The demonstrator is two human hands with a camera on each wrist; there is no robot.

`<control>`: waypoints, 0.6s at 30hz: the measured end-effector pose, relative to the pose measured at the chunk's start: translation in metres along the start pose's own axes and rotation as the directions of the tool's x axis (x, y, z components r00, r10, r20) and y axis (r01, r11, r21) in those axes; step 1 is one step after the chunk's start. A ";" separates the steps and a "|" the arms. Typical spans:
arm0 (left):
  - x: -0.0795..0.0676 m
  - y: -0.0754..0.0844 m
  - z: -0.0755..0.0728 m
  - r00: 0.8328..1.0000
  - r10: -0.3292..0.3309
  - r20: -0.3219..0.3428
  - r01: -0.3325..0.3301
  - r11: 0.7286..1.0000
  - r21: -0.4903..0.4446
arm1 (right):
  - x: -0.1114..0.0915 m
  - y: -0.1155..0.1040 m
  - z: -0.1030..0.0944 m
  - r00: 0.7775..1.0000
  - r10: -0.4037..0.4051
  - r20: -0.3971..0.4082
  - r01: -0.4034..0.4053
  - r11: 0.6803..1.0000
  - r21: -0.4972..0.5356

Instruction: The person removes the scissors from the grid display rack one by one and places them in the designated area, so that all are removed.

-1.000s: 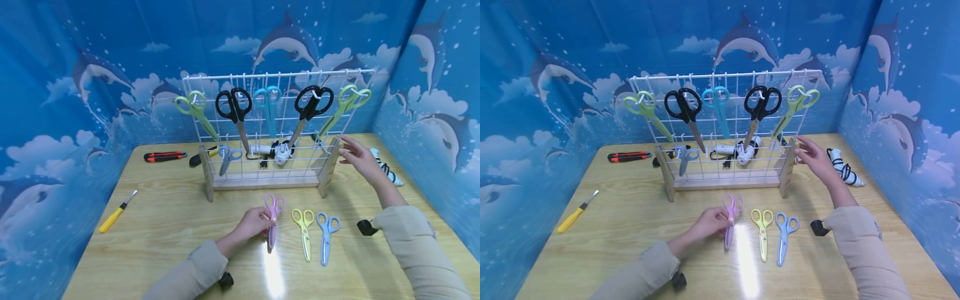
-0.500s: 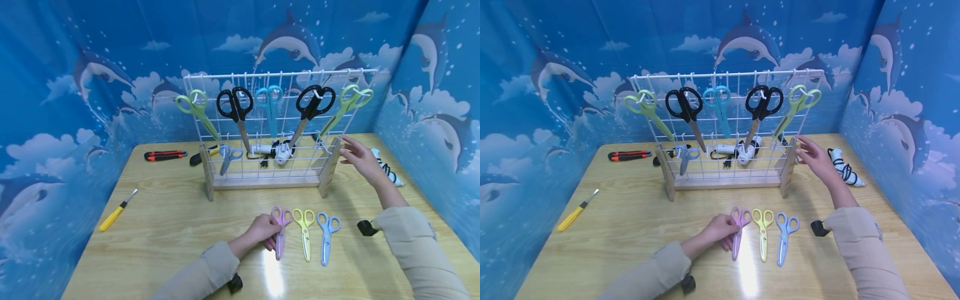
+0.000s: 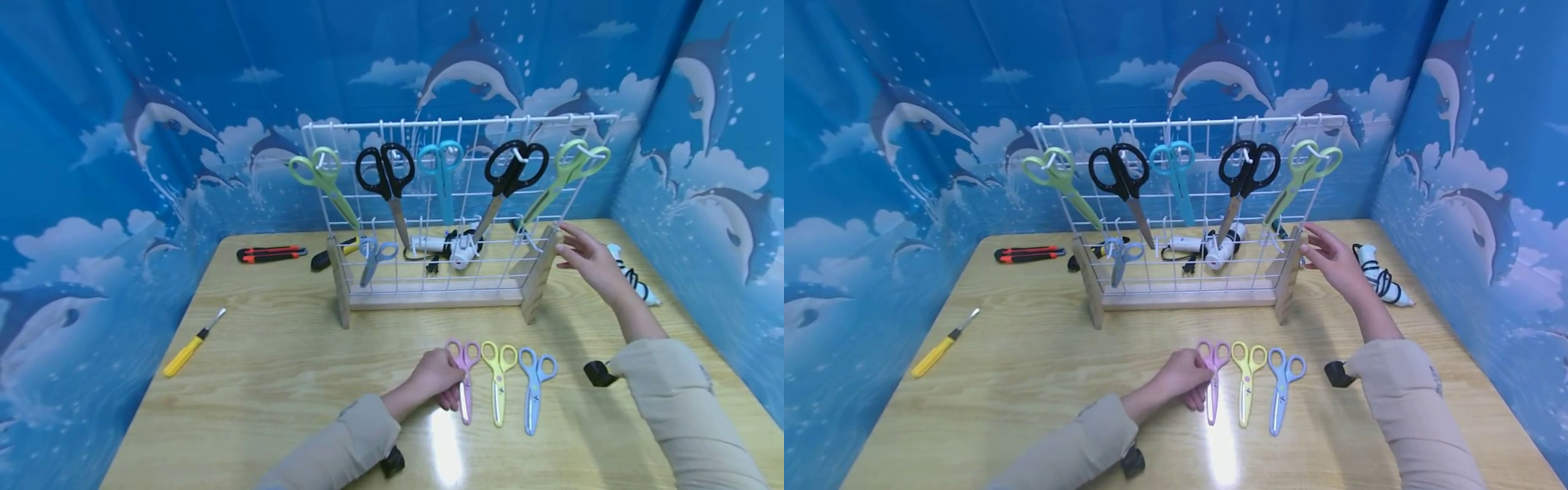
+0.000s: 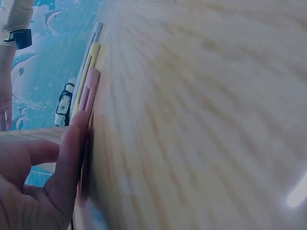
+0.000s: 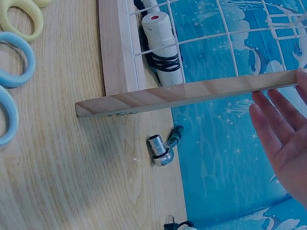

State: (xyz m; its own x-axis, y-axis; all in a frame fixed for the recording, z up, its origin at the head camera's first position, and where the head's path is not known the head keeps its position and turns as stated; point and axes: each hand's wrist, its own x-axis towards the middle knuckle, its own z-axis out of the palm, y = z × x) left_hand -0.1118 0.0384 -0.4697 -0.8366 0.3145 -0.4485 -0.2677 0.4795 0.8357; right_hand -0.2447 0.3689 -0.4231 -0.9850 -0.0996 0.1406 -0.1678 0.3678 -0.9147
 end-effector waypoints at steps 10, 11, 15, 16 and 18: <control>-0.011 0.014 -0.048 0.944 0.294 -0.150 -0.230 0.912 0.340 | -0.010 -0.027 0.006 0.999 0.043 0.025 -0.042 0.998 -0.054; -0.013 0.017 -0.057 0.923 0.338 -0.183 -0.246 0.886 0.394 | -0.017 -0.045 0.011 0.999 0.037 0.032 -0.035 0.997 -0.070; -0.016 0.024 -0.093 0.800 0.507 -0.321 -0.273 0.784 0.558 | -0.020 -0.055 0.014 0.998 0.034 0.059 -0.032 0.999 -0.036; -0.015 0.024 -0.101 0.756 0.548 -0.359 -0.271 0.760 0.590 | -0.022 -0.057 0.015 0.998 0.030 0.061 -0.028 0.999 -0.036; -0.013 0.023 -0.117 0.655 0.618 -0.435 -0.247 0.719 0.650 | -0.024 -0.064 0.018 0.998 0.028 0.059 -0.026 0.999 -0.035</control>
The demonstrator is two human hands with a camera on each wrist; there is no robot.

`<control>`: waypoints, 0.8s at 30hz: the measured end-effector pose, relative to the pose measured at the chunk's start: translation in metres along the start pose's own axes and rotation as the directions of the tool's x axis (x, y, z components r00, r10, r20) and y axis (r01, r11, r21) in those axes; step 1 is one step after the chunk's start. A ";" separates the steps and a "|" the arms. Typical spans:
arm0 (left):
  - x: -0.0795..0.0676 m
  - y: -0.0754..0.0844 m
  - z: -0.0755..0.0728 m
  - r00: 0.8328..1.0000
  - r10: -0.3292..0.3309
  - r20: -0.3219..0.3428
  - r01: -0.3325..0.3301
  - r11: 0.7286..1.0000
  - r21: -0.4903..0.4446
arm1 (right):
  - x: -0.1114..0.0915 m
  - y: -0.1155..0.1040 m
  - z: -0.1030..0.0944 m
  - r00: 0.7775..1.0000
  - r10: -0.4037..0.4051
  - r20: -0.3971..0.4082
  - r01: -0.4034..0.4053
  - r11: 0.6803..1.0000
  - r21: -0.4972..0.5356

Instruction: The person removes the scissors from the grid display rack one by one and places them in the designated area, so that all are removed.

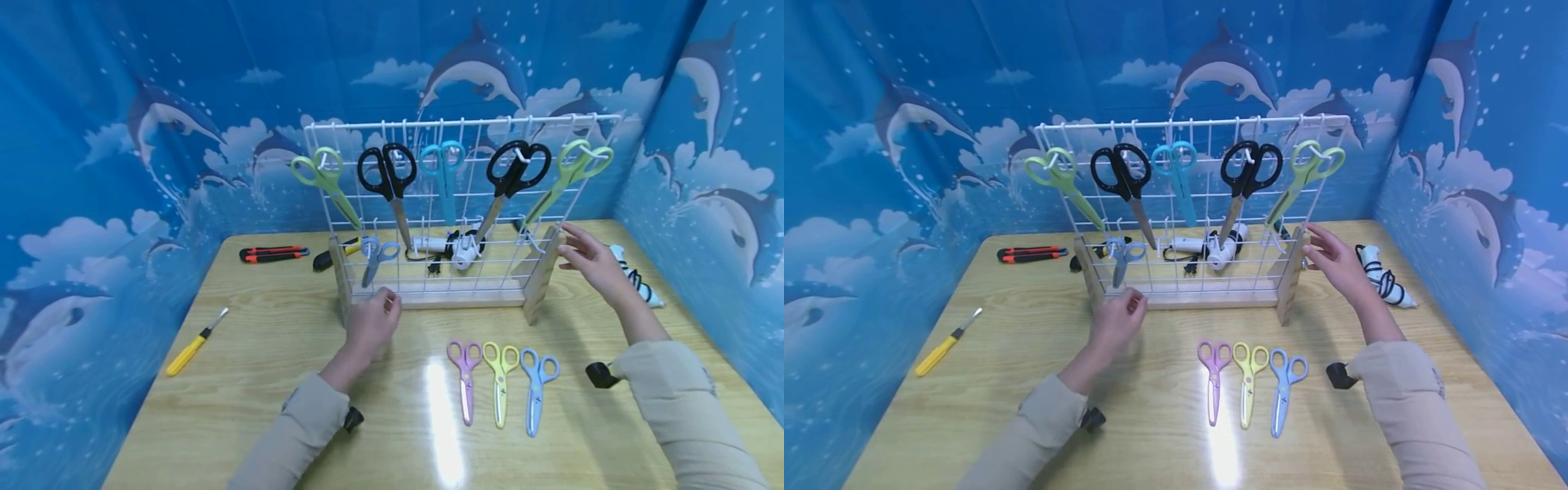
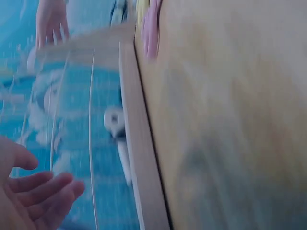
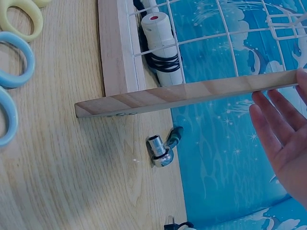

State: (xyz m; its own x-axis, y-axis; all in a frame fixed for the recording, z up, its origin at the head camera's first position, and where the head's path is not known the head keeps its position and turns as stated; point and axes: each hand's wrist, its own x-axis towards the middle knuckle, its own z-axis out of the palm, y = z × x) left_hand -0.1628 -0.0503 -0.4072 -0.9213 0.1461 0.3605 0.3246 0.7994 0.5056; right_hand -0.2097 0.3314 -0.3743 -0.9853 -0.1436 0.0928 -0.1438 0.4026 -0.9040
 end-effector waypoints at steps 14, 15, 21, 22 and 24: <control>0.026 -0.027 -0.011 0.976 -0.055 -0.210 0.073 0.994 0.082 | 0.054 0.144 -0.035 0.995 -0.020 -0.103 0.018 1.000 -0.020; 0.027 -0.026 -0.011 0.978 -0.106 -0.177 0.112 0.993 0.024 | 0.058 0.156 -0.037 0.992 -0.024 -0.125 0.017 0.998 -0.054; 0.034 -0.030 -0.008 0.959 -0.281 -0.030 0.268 0.937 -0.226 | 0.064 0.177 -0.039 0.987 -0.022 -0.160 0.011 0.998 -0.066; 0.034 -0.031 -0.007 0.956 -0.291 -0.021 0.276 0.926 -0.258 | 0.064 0.178 -0.040 0.987 -0.021 -0.158 0.011 0.998 -0.066; 0.035 -0.034 -0.006 0.956 -0.293 -0.010 0.275 0.909 -0.314 | 0.063 0.176 -0.041 0.988 -0.027 -0.150 0.014 0.997 -0.081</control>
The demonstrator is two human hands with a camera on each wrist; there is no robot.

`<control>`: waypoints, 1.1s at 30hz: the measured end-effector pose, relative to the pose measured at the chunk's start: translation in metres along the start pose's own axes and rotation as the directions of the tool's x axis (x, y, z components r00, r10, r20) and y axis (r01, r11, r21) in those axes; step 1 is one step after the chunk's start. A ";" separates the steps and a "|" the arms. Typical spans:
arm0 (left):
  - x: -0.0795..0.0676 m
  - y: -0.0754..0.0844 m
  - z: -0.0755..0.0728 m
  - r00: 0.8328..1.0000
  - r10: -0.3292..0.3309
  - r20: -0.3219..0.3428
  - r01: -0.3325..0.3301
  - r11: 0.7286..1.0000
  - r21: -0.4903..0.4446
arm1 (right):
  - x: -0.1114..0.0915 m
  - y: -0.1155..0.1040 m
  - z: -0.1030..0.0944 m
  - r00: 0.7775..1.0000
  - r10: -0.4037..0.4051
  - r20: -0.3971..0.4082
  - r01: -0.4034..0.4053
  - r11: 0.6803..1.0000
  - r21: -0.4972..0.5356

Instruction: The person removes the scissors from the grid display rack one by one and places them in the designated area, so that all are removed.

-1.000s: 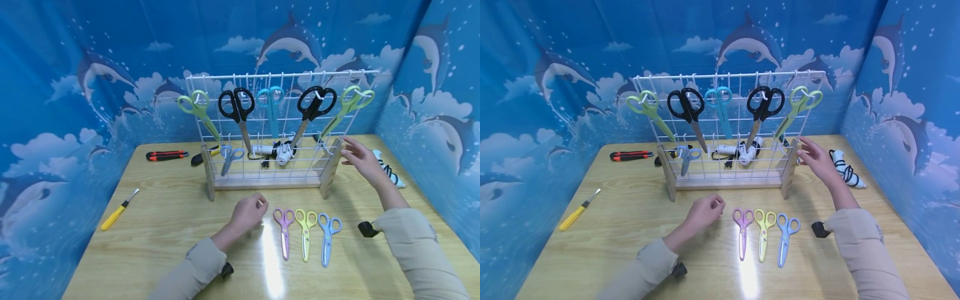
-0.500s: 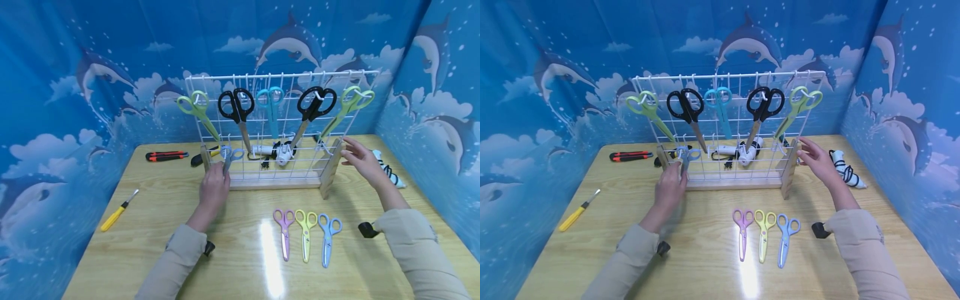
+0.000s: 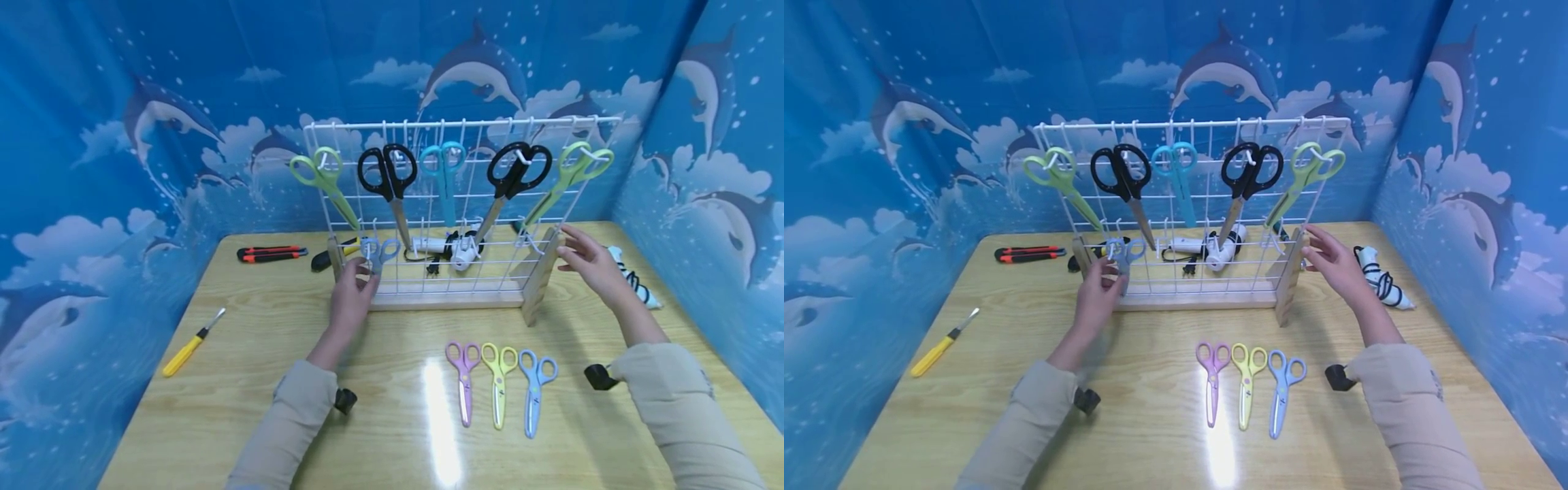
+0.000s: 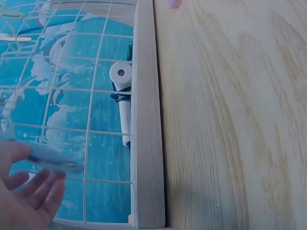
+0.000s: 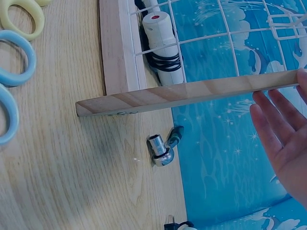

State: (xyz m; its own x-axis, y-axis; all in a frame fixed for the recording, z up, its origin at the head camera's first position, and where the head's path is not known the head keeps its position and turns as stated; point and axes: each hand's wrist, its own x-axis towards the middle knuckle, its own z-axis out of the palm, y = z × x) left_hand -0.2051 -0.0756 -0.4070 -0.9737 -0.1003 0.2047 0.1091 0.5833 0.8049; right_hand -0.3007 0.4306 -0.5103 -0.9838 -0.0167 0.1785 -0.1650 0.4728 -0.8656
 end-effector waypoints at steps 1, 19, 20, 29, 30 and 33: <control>0.000 -0.001 -0.001 1.000 0.001 0.005 -0.001 1.000 -0.019 | -0.001 -0.003 -0.001 1.000 0.005 0.014 -0.005 1.000 -0.003; -0.008 0.003 -0.020 0.956 0.280 0.093 -0.250 0.936 -0.247 | 0.001 -0.002 -0.002 1.000 -0.001 0.026 0.001 1.000 0.014; -0.013 0.007 -0.024 0.951 0.295 0.090 -0.264 0.929 -0.259 | 0.002 0.000 -0.002 1.000 0.003 0.024 -0.003 1.000 0.021; -0.050 0.003 -0.026 0.940 0.283 0.192 -0.189 0.896 -0.401 | -0.010 -0.035 -0.001 0.996 0.030 0.080 -0.036 0.996 0.078; -0.054 0.002 -0.024 0.944 0.242 0.226 -0.127 0.895 -0.429 | -0.010 -0.036 -0.001 0.996 0.039 0.082 -0.047 0.995 0.091; -0.067 0.000 -0.017 0.930 0.087 0.358 0.103 0.872 -0.478 | -0.008 -0.032 -0.002 0.997 0.015 0.079 -0.021 0.997 0.071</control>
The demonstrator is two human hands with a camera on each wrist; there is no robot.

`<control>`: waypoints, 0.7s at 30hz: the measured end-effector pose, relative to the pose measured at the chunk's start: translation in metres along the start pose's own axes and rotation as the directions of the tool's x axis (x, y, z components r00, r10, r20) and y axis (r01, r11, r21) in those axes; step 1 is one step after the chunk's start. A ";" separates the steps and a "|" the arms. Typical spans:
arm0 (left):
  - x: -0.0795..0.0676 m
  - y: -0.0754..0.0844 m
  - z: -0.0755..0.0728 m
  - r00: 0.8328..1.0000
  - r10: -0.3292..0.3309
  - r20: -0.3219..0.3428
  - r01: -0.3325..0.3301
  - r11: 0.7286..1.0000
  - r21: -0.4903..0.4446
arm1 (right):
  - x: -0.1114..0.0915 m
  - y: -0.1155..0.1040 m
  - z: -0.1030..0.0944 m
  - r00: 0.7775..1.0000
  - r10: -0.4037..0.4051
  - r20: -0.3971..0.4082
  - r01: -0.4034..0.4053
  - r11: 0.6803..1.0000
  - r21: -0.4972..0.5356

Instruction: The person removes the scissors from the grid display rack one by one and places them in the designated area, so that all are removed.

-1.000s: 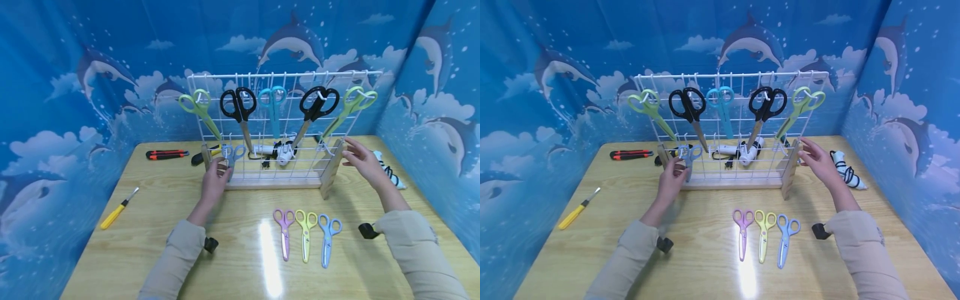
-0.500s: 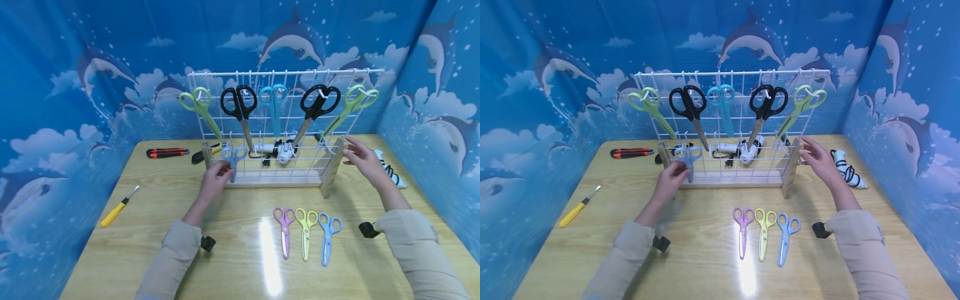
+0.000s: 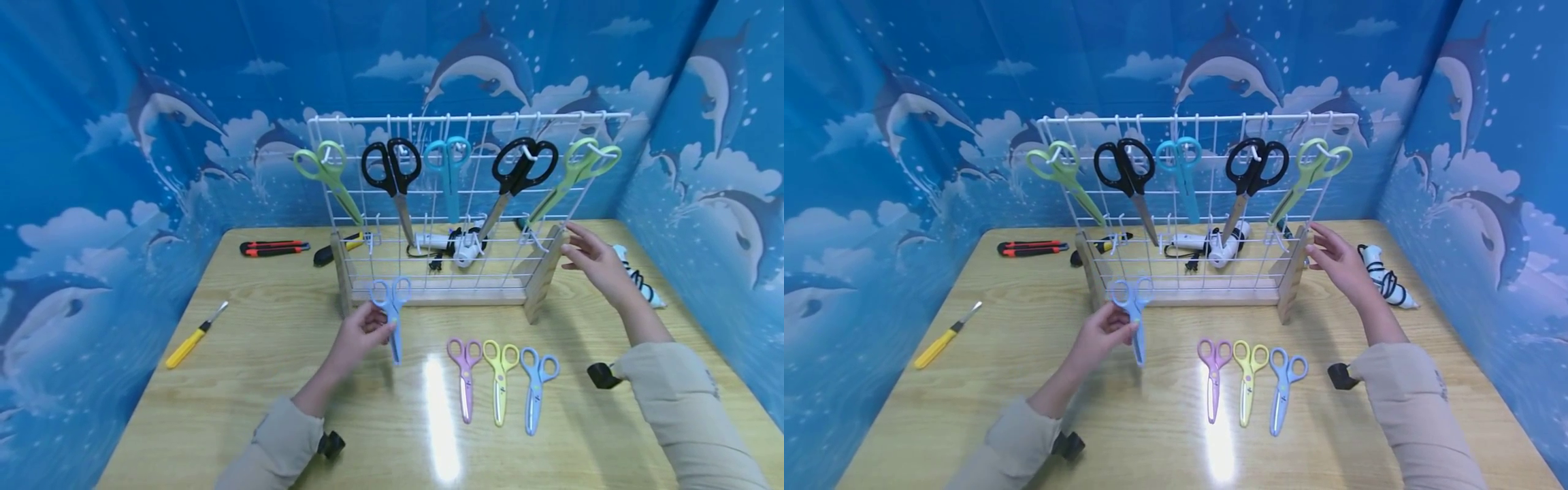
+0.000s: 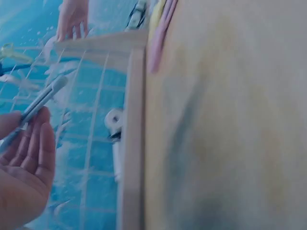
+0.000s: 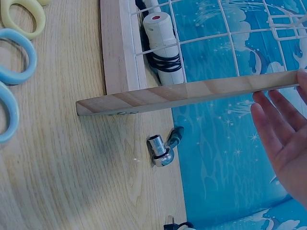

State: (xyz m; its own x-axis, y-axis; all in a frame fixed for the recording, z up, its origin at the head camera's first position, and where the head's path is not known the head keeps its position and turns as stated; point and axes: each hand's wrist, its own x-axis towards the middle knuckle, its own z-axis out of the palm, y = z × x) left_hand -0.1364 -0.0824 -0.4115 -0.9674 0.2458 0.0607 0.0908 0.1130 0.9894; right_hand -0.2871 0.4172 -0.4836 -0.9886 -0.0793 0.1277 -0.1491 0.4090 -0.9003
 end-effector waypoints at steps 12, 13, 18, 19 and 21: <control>-0.017 -0.040 0.042 0.908 -0.398 0.131 0.394 0.917 0.055 | -0.001 -0.002 -0.001 0.998 0.057 0.001 -0.057 0.998 -0.036; -0.018 -0.042 0.044 0.898 -0.417 0.137 0.412 0.909 0.067 | 0.000 0.003 -0.001 0.998 0.058 -0.016 -0.059 0.996 -0.066; -0.017 -0.051 0.055 0.863 -0.480 0.159 0.471 0.877 0.090 | -0.002 -0.004 0.000 0.999 0.048 -0.013 -0.048 0.999 0.006; -0.016 -0.053 0.057 0.859 -0.485 0.161 0.476 0.874 0.094 | -0.001 -0.001 0.000 0.999 0.034 -0.014 -0.034 0.999 0.002; -0.015 -0.055 0.061 0.855 -0.491 0.164 0.479 0.871 0.109 | 0.001 0.006 -0.001 1.000 0.005 -0.018 -0.005 1.000 -0.002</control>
State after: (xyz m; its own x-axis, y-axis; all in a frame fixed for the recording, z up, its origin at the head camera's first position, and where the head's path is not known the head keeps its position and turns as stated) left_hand -0.1129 -0.0338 -0.4749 -0.8334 0.3123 -0.4559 -0.3589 0.3213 0.8763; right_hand -0.2889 0.4199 -0.4883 -0.9895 -0.0608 0.1312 -0.1446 0.4115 -0.8999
